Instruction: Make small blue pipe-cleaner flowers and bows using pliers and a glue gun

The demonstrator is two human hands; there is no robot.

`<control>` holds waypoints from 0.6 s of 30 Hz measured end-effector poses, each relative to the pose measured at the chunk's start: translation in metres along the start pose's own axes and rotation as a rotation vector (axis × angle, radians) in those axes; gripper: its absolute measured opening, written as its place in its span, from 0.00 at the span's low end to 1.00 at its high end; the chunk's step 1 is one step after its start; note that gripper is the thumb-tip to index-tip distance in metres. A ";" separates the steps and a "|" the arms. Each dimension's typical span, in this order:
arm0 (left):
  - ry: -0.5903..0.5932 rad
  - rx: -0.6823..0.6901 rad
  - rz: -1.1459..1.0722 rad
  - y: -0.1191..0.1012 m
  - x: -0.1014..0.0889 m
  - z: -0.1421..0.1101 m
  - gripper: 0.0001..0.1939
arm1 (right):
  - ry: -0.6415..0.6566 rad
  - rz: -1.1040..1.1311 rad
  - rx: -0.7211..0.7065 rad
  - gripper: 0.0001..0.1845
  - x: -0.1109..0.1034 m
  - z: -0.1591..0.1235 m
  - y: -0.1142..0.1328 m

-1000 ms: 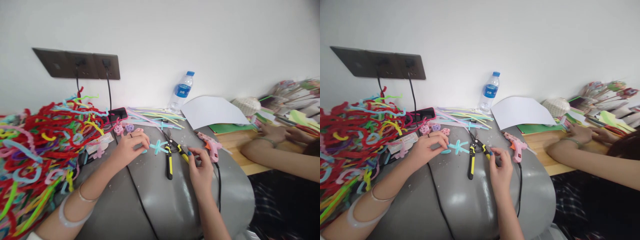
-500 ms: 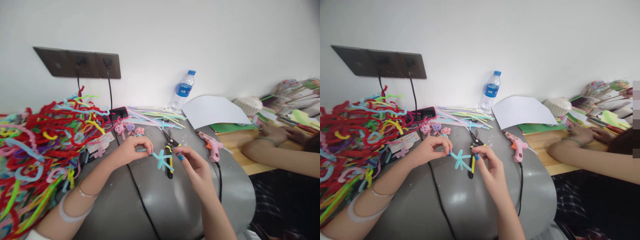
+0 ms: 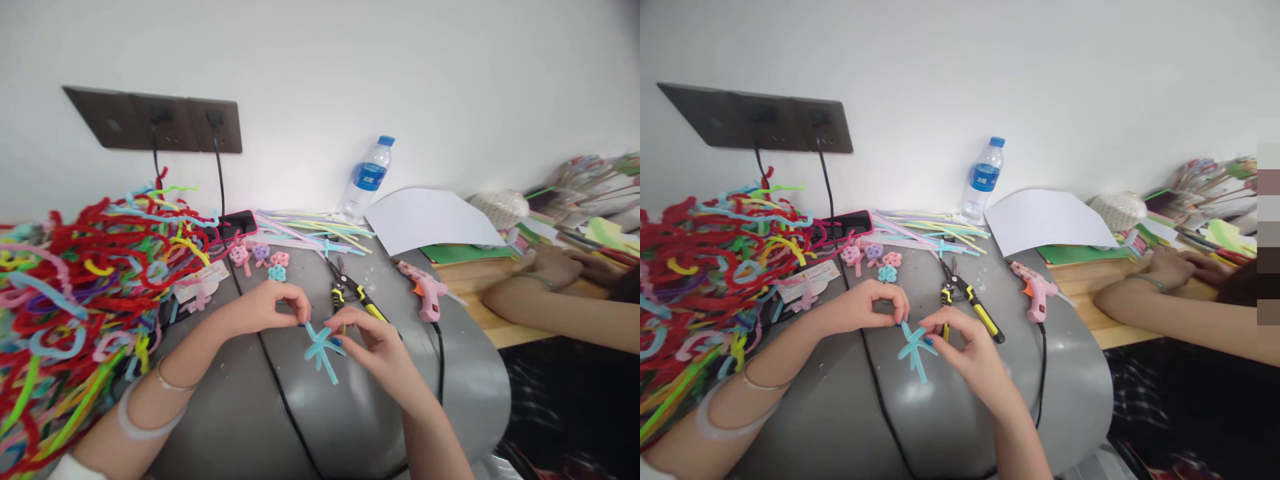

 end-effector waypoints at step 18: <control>-0.337 0.024 0.077 -0.004 -0.024 -0.004 0.05 | -0.136 -0.198 0.028 0.05 -0.013 0.004 -0.004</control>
Point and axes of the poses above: each hand's wrist, its own z-axis towards the middle knuckle, its own x-axis out of the palm, y = z × x, the point moved 9 cm from there along z, towards the middle knuckle, and after that the axes turned 15 degrees about -x, right-handed, at the moved point
